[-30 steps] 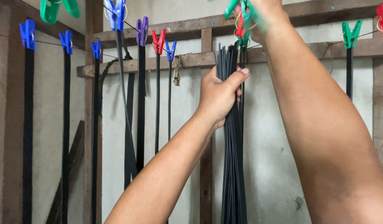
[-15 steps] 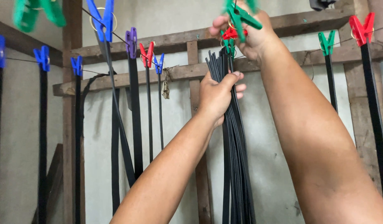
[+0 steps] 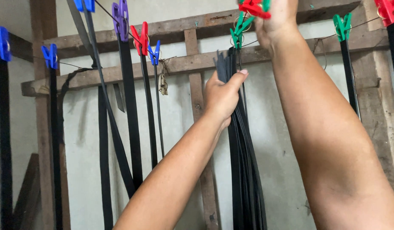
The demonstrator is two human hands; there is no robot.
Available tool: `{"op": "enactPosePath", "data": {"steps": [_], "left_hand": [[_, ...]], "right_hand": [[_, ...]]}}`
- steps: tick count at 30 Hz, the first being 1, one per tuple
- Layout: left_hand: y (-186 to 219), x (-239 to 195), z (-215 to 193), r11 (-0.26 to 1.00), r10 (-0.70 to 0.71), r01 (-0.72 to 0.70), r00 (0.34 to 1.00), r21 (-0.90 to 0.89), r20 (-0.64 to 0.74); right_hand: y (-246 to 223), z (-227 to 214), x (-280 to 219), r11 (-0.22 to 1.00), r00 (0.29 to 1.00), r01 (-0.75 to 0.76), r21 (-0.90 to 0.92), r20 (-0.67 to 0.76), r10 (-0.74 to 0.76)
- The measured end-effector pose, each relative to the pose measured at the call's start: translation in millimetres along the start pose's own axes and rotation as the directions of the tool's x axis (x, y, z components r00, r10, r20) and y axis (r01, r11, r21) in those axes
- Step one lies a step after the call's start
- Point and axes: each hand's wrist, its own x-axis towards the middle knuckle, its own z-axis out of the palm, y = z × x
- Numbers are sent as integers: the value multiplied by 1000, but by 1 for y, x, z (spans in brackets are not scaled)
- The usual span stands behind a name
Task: Gathering dried leather strips from a hanging line and placing them in a pile for further processing.
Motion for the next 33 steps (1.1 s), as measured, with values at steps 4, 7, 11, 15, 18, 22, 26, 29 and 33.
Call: {"op": "enactPosePath", "data": {"steps": [4,7,11,15,18,22,26,29,33], "left_hand": [[-8,8,5,973,17,2,996,230,-82],[-21,20,11,996,-64,64,998,62,-17],[-20,16,16,995,-90,92,993,-29,72],[-14,12,16,998,-70,70,997,5,-12],[-16,17,10,999,-30,29,999,-24,-23],[-18,22,4,997,-65,67,996,-38,62],[-17,22,2,996,-69,74,991,-41,111],[-20,24,-1,998,-47,53,989,-37,140],[-25,17,-2,999,-28,31,996,-30,85]], "right_hand": [[20,-17,-4,895,994,-27,-446,-109,-25],[-11,15,-32,845,994,-97,-525,-7,110],[-21,6,-32,810,897,-188,-556,239,373],[-21,17,-30,734,926,-141,-664,174,335],[-13,18,-15,444,901,-401,-801,-256,351],[39,-16,29,829,853,-239,-505,300,428],[43,-4,35,758,793,-429,-491,196,576],[51,8,31,764,820,-396,-510,178,544],[72,5,30,768,808,-588,-254,-231,543]]}}
